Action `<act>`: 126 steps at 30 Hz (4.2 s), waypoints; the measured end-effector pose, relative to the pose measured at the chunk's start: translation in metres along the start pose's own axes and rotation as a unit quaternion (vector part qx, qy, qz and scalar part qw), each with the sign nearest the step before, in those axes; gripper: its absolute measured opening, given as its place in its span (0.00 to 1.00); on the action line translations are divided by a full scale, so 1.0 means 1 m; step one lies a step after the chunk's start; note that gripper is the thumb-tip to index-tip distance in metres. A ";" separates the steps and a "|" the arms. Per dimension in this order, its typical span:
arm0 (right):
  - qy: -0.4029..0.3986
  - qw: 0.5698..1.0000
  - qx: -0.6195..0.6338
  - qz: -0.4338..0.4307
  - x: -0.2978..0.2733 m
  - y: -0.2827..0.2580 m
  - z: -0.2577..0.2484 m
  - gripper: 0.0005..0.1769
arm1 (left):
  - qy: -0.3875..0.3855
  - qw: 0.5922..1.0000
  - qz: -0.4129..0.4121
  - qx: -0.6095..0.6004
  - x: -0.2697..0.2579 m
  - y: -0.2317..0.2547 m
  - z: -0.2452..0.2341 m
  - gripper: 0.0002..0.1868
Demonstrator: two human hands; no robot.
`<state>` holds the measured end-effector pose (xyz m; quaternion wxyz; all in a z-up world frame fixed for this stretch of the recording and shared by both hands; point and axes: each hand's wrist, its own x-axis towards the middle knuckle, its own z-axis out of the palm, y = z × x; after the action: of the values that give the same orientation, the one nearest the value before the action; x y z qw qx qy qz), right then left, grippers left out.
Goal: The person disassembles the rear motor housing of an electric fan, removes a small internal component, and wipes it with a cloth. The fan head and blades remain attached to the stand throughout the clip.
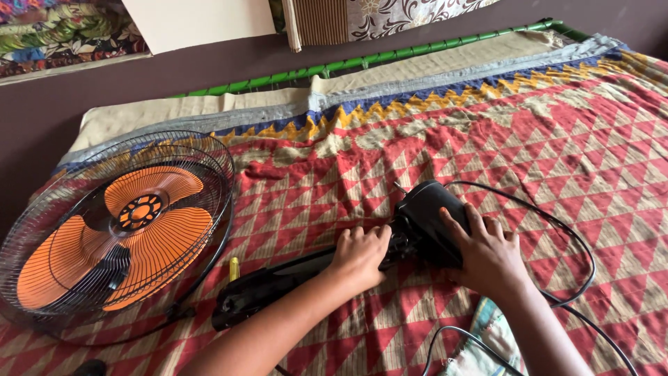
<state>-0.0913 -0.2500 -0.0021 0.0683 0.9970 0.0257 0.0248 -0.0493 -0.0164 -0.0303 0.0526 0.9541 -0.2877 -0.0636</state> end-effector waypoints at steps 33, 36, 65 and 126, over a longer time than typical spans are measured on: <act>0.401 0.878 0.073 -0.251 0.042 -0.044 -0.010 0.28 | -0.162 0.929 -0.012 -0.333 0.068 -0.132 -0.023 0.57; 0.487 0.823 0.184 -0.228 0.023 -0.057 0.017 0.15 | -0.177 0.932 -0.030 -0.316 0.073 -0.142 -0.014 0.60; -0.023 0.668 0.736 -0.108 0.026 -0.096 0.123 0.43 | -0.039 0.921 0.048 -0.385 0.058 -0.135 0.006 0.61; 0.204 0.848 0.438 -0.219 0.058 -0.161 0.169 0.17 | 0.009 0.982 0.154 -0.105 0.051 -0.088 -0.014 0.66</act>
<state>-0.0323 -0.1103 -0.1883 -0.3781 0.8647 0.2647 0.1983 0.0432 0.0290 -0.0334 0.1648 0.8879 -0.4227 -0.0758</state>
